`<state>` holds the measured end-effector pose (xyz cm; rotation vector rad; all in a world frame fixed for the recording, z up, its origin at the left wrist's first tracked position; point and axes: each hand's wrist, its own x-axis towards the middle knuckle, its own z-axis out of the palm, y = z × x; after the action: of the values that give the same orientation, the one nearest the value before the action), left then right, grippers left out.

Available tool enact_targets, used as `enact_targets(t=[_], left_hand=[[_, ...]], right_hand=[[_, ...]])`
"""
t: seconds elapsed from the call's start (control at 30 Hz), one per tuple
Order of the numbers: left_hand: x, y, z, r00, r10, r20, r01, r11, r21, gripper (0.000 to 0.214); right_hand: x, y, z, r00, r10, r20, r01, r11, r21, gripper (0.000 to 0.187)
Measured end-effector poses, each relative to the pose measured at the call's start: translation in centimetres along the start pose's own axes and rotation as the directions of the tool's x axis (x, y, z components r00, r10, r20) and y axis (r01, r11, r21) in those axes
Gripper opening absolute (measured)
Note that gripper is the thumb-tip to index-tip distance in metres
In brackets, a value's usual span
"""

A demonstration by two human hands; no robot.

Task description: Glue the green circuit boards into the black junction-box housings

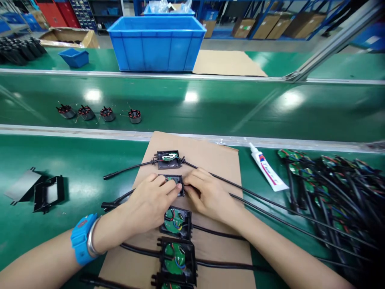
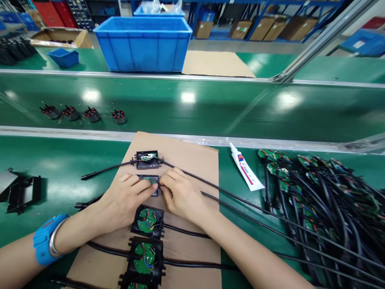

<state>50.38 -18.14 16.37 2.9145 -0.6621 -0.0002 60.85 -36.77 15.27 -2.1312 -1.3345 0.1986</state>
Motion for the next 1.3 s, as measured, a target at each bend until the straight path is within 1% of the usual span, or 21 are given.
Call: enact_targets(t=[0.03, 0.07, 0.13, 0.17, 0.2, 0.23, 0.27, 0.3, 0.33, 0.37, 0.4, 0.47, 0.57, 0.63, 0.73, 0.83, 0.9, 0.97, 1.07, 1.17, 1.3], left_hand=[[0.0, 0.3, -0.2, 1.000, -0.008, 0.009, 0.007, 1.000, 0.013, 0.052], [0.0, 0.5, -0.5, 1.000, -0.011, 0.017, 0.011, 1.000, 0.010, 0.050], [-0.3, 0.6, -1.1, 1.000, 0.001, 0.023, 0.000, 0.999, -0.051, 0.048], [-0.4, 0.4, -1.4, 1.000, 0.006, 0.005, -0.006, 0.995, -0.104, 0.048], [-0.6, -0.1, -1.6, 0.999, -0.004, -0.035, -0.001, 0.988, -0.154, 0.048], [-0.6, -0.8, -1.8, 0.995, -0.046, -0.091, 0.029, 0.982, -0.186, 0.048], [-0.6, -1.8, -1.9, 0.981, -0.122, -0.149, 0.092, 0.976, -0.197, 0.047], [-0.5, -2.8, -1.9, 0.957, -0.216, -0.195, 0.179, 0.965, -0.190, 0.043], [-0.4, -3.9, -1.9, 0.927, -0.303, -0.219, 0.269, 0.947, -0.174, 0.037], [-0.2, -4.9, -1.8, 0.904, -0.369, -0.217, 0.341, 0.927, -0.156, 0.029], [-0.1, -5.7, -1.7, 0.891, -0.408, -0.198, 0.386, 0.911, -0.142, 0.020], [-0.1, -6.8, -1.6, 0.895, -0.421, -0.150, 0.400, 0.904, -0.152, 0.006], [-0.6, -6.8, -2.3, 0.892, -0.431, -0.139, 0.389, 0.886, -0.254, 0.011], [-0.9, -6.4, -3.0, 0.884, -0.446, -0.138, 0.396, 0.873, -0.284, 0.014], [-0.5, -6.0, -3.9, 0.884, -0.454, -0.112, 0.429, 0.883, -0.193, 0.019], [0.7, -5.9, -4.0, 0.885, -0.462, -0.051, 0.458, 0.886, -0.068, 0.021], [1.5, -5.9, -3.9, 0.886, -0.463, -0.020, 0.463, 0.886, 0.005, 0.022], [2.1, -5.9, -3.7, 0.888, -0.460, -0.009, 0.460, 0.887, 0.044, 0.022], [2.4, -6.0, -3.4, 0.888, -0.460, -0.011, 0.460, 0.887, 0.047, 0.022], [2.1, -6.1, -3.2, 0.887, -0.462, -0.007, 0.462, 0.886, 0.031, 0.022], [1.7, -6.1, -3.0, 0.885, -0.465, -0.001, 0.465, 0.885, -0.016, 0.023]], right_hand=[[0.0, 0.0, 0.0, 1.000, -0.010, -0.016, 0.010, 1.000, 0.019, 0.021], [0.1, -0.1, -0.2, 1.000, -0.015, -0.004, 0.015, 0.999, 0.036, 0.021], [0.6, -0.2, -1.3, 0.993, -0.035, 0.110, 0.027, 0.997, 0.069, 0.019], [1.0, -0.1, -1.9, 0.985, -0.043, 0.168, 0.031, 0.997, 0.074, 0.018], [1.6, 0.1, -2.5, 0.980, -0.040, 0.196, 0.028, 0.998, 0.062, 0.018], [2.2, 0.5, -2.8, 0.984, -0.015, 0.180, 0.010, 0.999, 0.033, 0.016], [2.8, 0.9, -3.0, 0.992, 0.028, 0.121, -0.027, 1.000, -0.008, 0.014], [3.4, 1.4, -2.9, 0.996, 0.078, 0.036, -0.077, 0.996, -0.049, 0.013], [4.0, 1.9, -2.6, 0.991, 0.125, -0.039, -0.127, 0.989, -0.077, 0.013], [4.4, 2.3, -2.2, 0.984, 0.160, -0.083, -0.167, 0.982, -0.088, 0.015], [4.6, 2.6, -1.8, 0.979, 0.182, -0.095, -0.190, 0.978, -0.086, 0.015], [4.5, 2.5, -1.4, 0.975, 0.201, -0.091, -0.206, 0.977, -0.060, 0.015], [3.7, 0.6, -2.4, 0.980, 0.168, -0.107, -0.175, 0.983, -0.063, 0.017], [3.7, -1.2, -3.9, 0.992, 0.116, -0.054, -0.122, 0.983, -0.135, 0.021], [5.2, -3.1, -5.6, 0.989, 0.117, 0.085, -0.084, 0.943, -0.323, 0.024], [7.4, -3.3, -5.8, 0.975, 0.150, 0.163, -0.056, 0.878, -0.475, 0.022], [8.5, -3.0, -5.5, 0.968, 0.147, 0.202, -0.021, 0.852, -0.522, 0.023], [9.2, -2.6, -5.1, 0.960, 0.144, 0.238, 0.008, 0.840, -0.542, 0.022], [9.5, -2.4, -4.8, 0.943, 0.154, 0.296, 0.032, 0.842, -0.538, 0.021], [9.5, -2.3, -5.0, 0.935, 0.146, 0.322, 0.033, 0.871, -0.490, 0.026], [9.4, -2.0, -5.0, 0.915, 0.118, 0.387, 0.058, 0.909, -0.413, 0.035]])
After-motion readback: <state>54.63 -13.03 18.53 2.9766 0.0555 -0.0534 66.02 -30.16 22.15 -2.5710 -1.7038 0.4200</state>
